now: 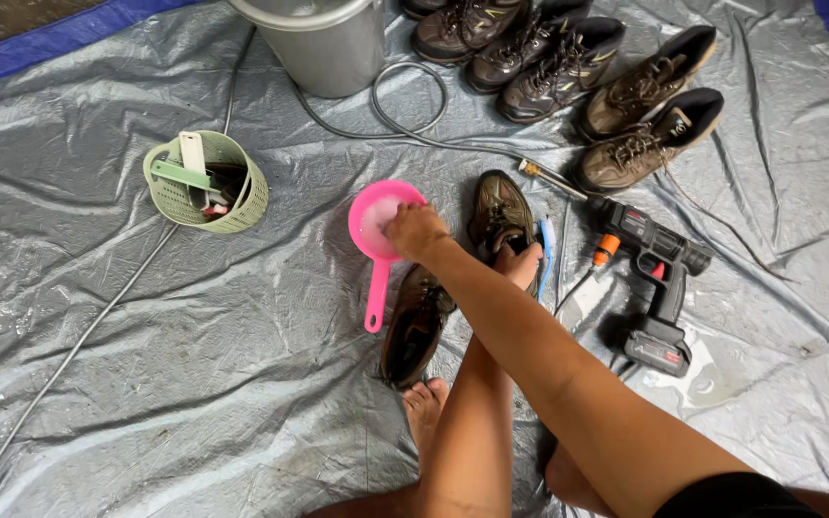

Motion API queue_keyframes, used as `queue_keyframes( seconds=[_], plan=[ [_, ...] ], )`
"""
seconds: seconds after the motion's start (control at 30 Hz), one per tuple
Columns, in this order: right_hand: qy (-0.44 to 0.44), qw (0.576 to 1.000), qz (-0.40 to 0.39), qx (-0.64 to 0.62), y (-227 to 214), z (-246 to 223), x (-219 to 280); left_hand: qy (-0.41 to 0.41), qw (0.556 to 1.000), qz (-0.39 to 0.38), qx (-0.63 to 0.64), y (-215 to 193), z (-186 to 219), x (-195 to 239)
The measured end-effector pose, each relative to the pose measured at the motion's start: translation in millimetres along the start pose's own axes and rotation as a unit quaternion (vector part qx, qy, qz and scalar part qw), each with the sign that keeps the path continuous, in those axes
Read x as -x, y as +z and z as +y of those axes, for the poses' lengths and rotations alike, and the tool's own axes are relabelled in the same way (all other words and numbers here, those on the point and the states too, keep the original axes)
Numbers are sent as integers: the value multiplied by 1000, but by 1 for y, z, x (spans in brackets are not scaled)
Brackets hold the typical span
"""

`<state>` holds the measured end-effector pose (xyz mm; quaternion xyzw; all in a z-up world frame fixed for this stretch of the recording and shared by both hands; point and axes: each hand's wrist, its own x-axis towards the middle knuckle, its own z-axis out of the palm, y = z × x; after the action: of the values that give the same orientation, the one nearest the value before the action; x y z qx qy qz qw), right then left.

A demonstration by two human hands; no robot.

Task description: The person scrubs a brown hiking boot with a blue brush and a green brush, using soapy water from a pink scoop. They clean the interior, laces, and exterior of the boot while sitting on a tarp with other shoes nearby.

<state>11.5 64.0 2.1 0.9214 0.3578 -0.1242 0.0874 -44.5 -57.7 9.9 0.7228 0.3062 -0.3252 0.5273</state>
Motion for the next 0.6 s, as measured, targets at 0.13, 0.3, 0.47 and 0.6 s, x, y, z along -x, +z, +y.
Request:
queue_keyframes(
  seconds=[0.13,0.3,0.47,0.6],
  plan=[
    [-38,999,-4,-16,26,25,-8,6,999,-15,-43,43,-23,-96],
    [-3,957,130,-259,-37,90,82,236,932,7,-275,45,-23,-73],
    [158,803,215,-533,-33,124,215,62,767,-76,634,-17,-17,-26],
    [204,797,251,-510,29,95,264,94,662,-141,730,-26,5,23]
  ],
)
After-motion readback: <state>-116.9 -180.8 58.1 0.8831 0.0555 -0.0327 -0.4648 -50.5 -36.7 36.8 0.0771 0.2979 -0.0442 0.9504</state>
